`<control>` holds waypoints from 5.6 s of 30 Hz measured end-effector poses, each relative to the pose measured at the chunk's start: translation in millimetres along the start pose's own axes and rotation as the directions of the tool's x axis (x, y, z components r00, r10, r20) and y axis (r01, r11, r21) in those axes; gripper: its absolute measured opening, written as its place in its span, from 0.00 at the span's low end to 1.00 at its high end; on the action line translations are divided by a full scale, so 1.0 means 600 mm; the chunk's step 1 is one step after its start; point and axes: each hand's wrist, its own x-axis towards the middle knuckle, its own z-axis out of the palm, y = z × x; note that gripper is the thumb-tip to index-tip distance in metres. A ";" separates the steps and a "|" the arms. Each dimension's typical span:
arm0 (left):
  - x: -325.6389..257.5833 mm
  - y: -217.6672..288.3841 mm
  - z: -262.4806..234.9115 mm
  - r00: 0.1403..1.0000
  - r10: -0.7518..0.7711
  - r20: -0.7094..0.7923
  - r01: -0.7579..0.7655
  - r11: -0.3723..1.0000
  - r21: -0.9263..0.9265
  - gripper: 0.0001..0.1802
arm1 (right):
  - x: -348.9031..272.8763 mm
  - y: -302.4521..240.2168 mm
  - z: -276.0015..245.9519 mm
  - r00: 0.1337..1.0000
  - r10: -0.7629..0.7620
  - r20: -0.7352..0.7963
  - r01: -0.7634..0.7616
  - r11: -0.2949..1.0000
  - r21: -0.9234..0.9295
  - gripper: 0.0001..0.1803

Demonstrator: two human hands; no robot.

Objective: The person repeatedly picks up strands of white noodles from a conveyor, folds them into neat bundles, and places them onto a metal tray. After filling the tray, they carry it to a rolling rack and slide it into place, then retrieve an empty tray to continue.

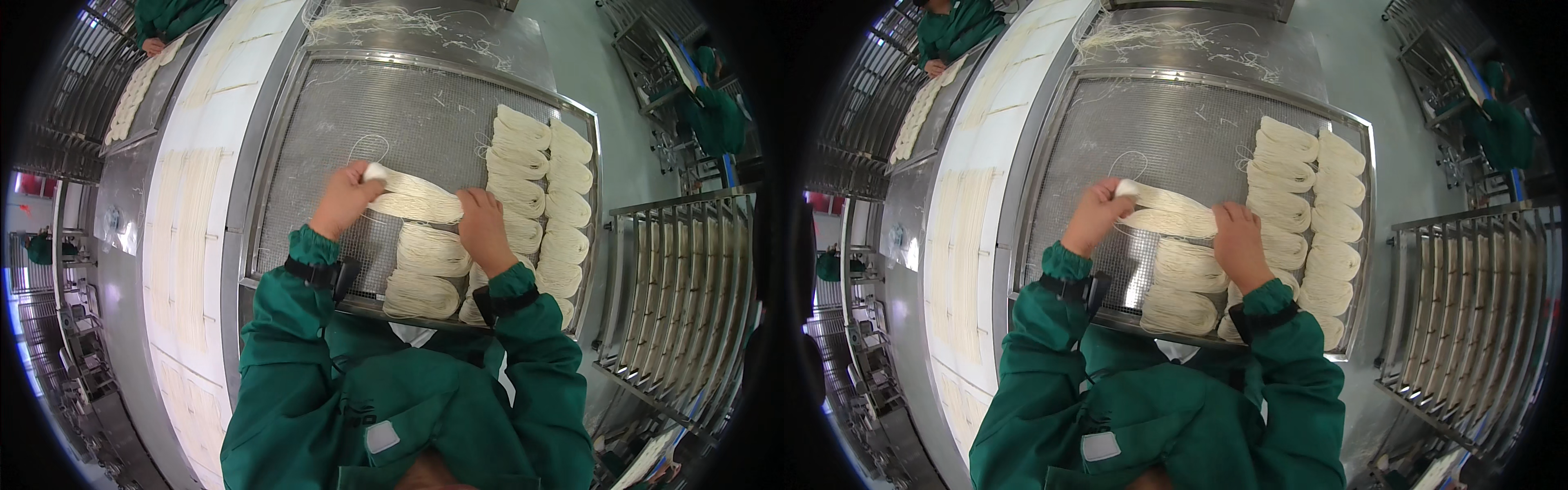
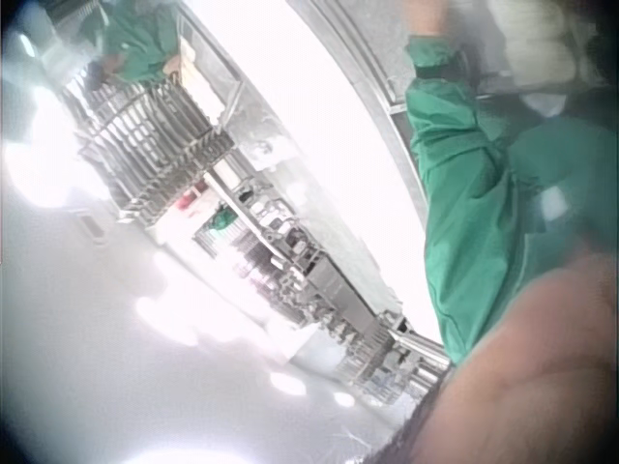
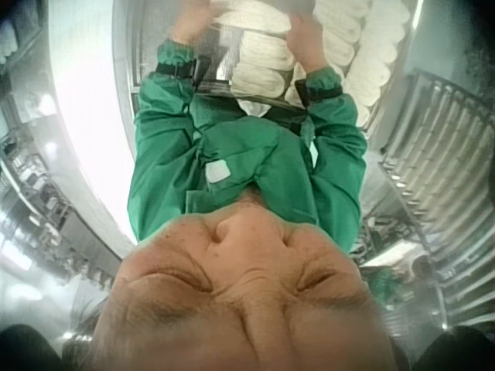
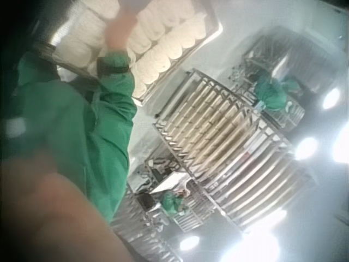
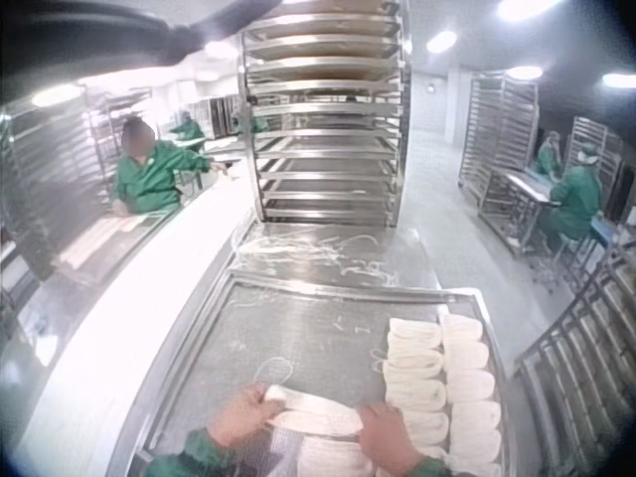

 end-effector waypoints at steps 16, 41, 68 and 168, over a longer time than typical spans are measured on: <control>0.054 -0.079 0.150 0.829 0.540 0.146 -0.494 0.584 0.644 0.13 | -0.015 0.017 -0.024 0.997 -0.051 -0.063 0.051 0.999 0.008 0.10; -0.634 -0.256 -0.570 0.373 0.055 -0.926 0.835 0.414 0.361 0.51 | -0.079 0.087 -0.067 0.999 -0.031 -0.038 0.036 0.992 0.124 0.09; 0.046 0.175 -0.029 0.951 0.275 0.140 -0.133 0.775 -0.618 0.08 | 0.227 -0.067 -0.024 0.973 -0.203 -0.106 0.200 0.979 -0.035 0.36; 0.315 0.073 0.156 0.850 -0.038 0.525 0.040 0.999 0.006 0.17 | 0.218 0.178 -0.031 0.955 0.070 -0.289 0.005 0.968 0.250 0.13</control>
